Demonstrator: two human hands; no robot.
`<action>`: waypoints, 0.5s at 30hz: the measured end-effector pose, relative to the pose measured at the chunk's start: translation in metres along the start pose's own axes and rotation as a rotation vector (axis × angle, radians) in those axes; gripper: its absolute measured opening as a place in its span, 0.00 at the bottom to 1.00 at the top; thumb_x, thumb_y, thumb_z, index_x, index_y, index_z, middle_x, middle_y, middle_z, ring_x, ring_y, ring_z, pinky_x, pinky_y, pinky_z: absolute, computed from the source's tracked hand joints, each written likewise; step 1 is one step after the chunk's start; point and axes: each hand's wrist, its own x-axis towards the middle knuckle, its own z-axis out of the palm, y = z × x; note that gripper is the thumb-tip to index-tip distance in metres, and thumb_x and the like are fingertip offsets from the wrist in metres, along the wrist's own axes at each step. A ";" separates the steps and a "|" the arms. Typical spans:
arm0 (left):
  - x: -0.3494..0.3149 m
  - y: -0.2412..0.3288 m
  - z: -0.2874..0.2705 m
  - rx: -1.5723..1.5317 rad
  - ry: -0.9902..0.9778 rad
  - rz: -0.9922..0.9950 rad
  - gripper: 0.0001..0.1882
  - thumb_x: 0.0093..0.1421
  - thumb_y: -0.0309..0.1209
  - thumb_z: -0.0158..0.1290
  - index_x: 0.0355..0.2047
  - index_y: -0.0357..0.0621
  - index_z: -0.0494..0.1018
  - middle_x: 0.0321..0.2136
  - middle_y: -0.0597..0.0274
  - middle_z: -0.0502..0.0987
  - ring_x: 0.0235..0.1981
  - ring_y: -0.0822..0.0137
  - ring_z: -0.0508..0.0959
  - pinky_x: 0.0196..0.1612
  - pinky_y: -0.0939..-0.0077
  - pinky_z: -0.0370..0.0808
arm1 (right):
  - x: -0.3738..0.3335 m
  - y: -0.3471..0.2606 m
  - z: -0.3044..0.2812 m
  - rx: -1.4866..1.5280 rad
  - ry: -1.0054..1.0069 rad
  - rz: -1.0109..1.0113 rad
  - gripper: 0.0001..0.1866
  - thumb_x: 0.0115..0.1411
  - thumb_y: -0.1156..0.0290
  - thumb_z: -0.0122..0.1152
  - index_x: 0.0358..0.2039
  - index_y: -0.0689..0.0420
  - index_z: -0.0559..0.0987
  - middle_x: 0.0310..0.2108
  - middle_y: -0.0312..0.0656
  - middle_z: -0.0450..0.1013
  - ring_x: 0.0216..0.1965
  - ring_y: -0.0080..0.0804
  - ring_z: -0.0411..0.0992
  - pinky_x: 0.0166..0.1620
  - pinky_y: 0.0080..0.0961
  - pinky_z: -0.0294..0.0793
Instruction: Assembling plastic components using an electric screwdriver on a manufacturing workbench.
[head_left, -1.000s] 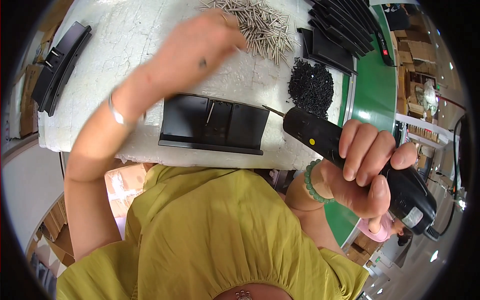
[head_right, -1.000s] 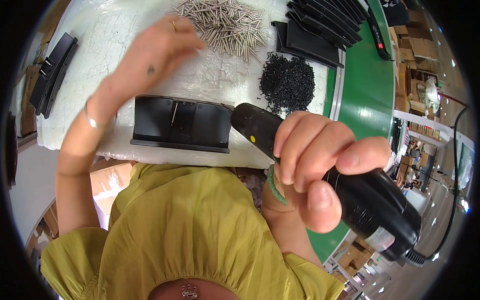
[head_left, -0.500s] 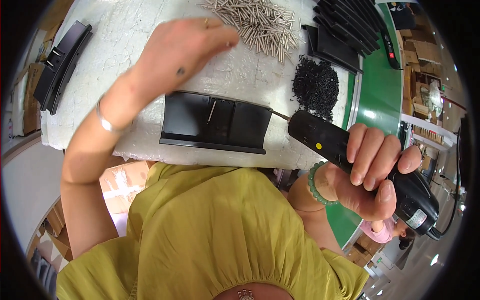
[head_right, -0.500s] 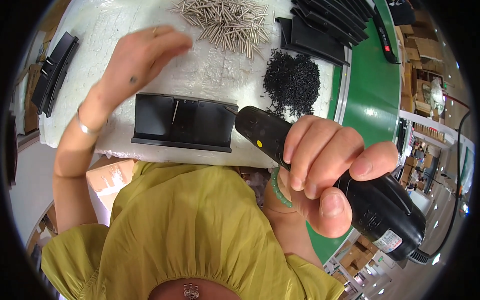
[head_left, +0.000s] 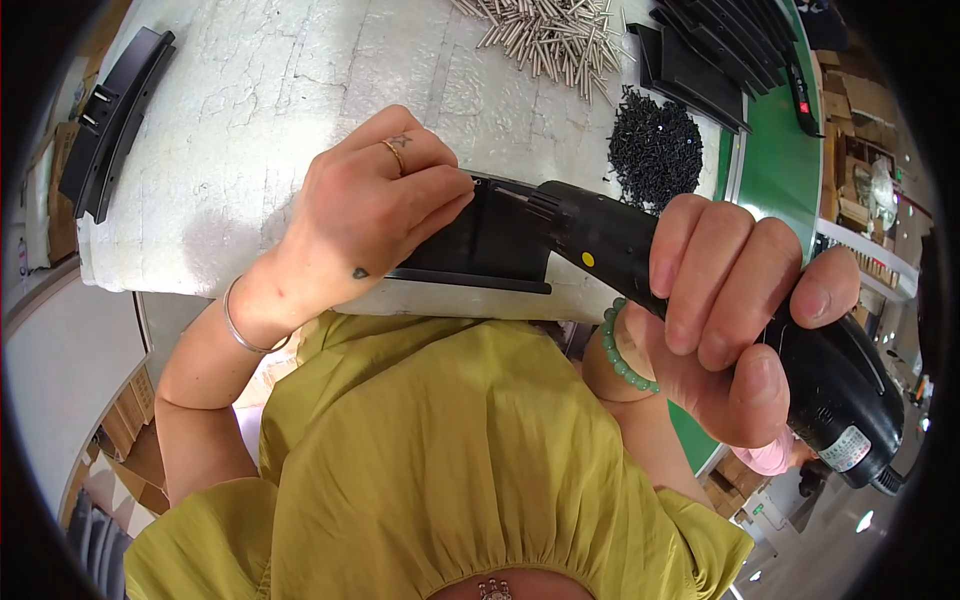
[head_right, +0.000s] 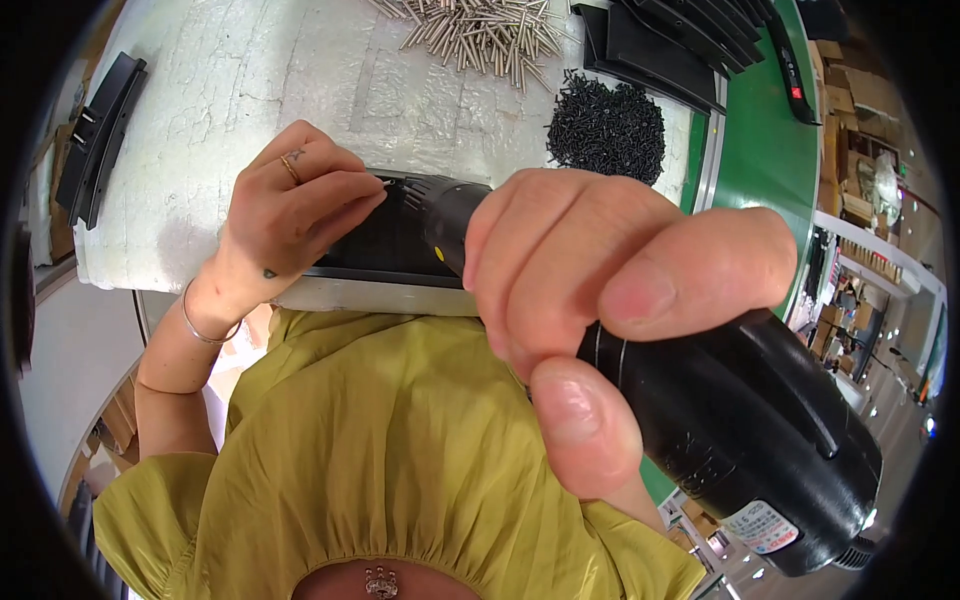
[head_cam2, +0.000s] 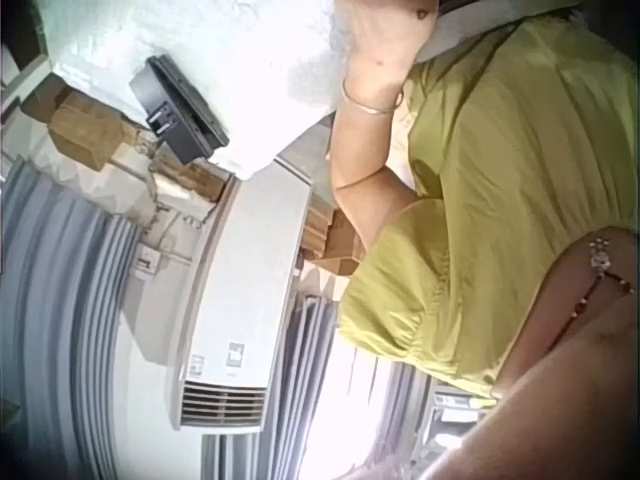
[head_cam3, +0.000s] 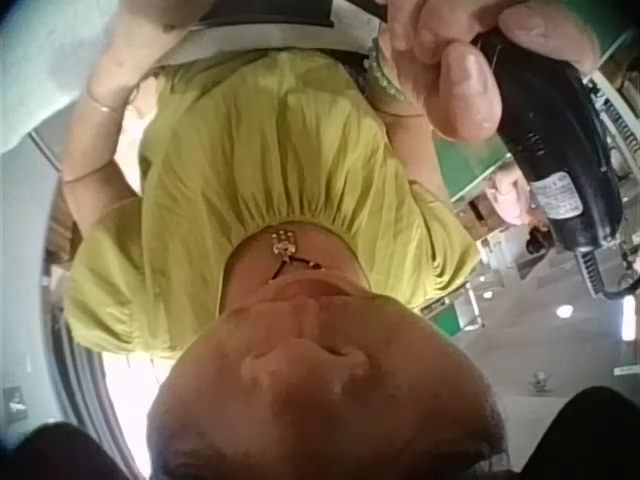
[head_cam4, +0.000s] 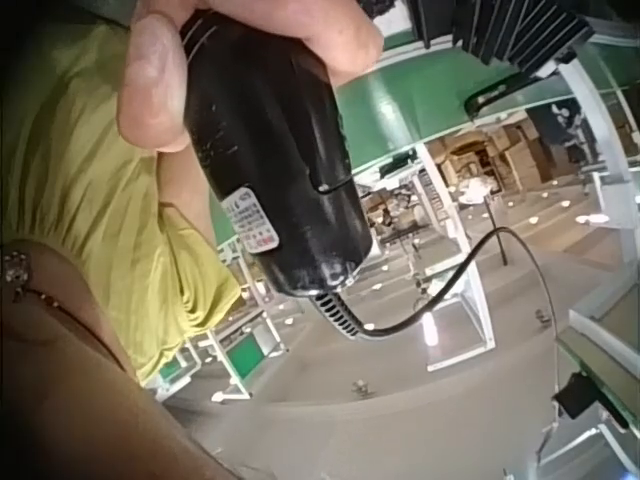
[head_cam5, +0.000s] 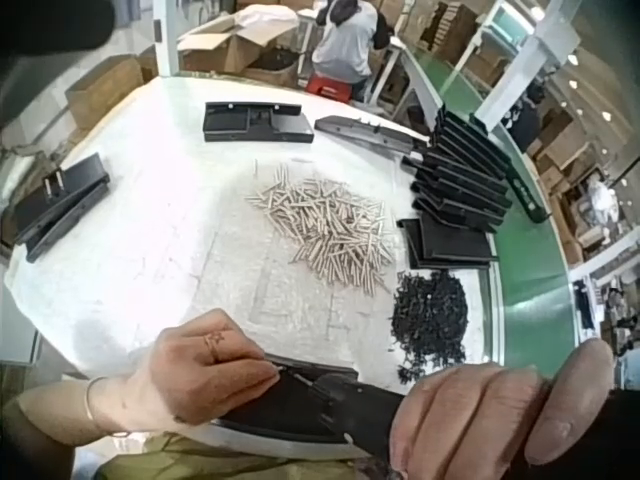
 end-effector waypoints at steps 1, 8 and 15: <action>0.000 0.000 0.000 -0.002 0.000 0.000 0.07 0.42 0.22 0.61 0.24 0.44 0.74 0.23 0.67 0.73 0.28 0.65 0.72 0.27 0.74 0.73 | 0.001 0.001 0.000 -0.007 -0.006 0.003 0.18 0.46 0.70 0.53 0.40 0.52 0.65 0.19 0.29 0.63 0.19 0.19 0.60 0.29 0.20 0.59; 0.000 -0.002 0.002 -0.017 -0.014 -0.015 0.08 0.42 0.22 0.60 0.24 0.44 0.74 0.24 0.68 0.73 0.28 0.65 0.72 0.28 0.74 0.72 | 0.005 0.005 0.002 -0.049 -0.059 0.028 0.16 0.48 0.71 0.53 0.39 0.51 0.63 0.20 0.30 0.64 0.19 0.20 0.61 0.29 0.22 0.61; -0.001 -0.003 0.005 -0.023 -0.013 -0.014 0.07 0.42 0.22 0.60 0.22 0.44 0.73 0.23 0.68 0.71 0.28 0.65 0.71 0.28 0.73 0.72 | 0.010 0.008 0.004 -0.091 -0.118 0.054 0.15 0.50 0.72 0.53 0.37 0.51 0.61 0.21 0.30 0.64 0.19 0.21 0.62 0.29 0.23 0.62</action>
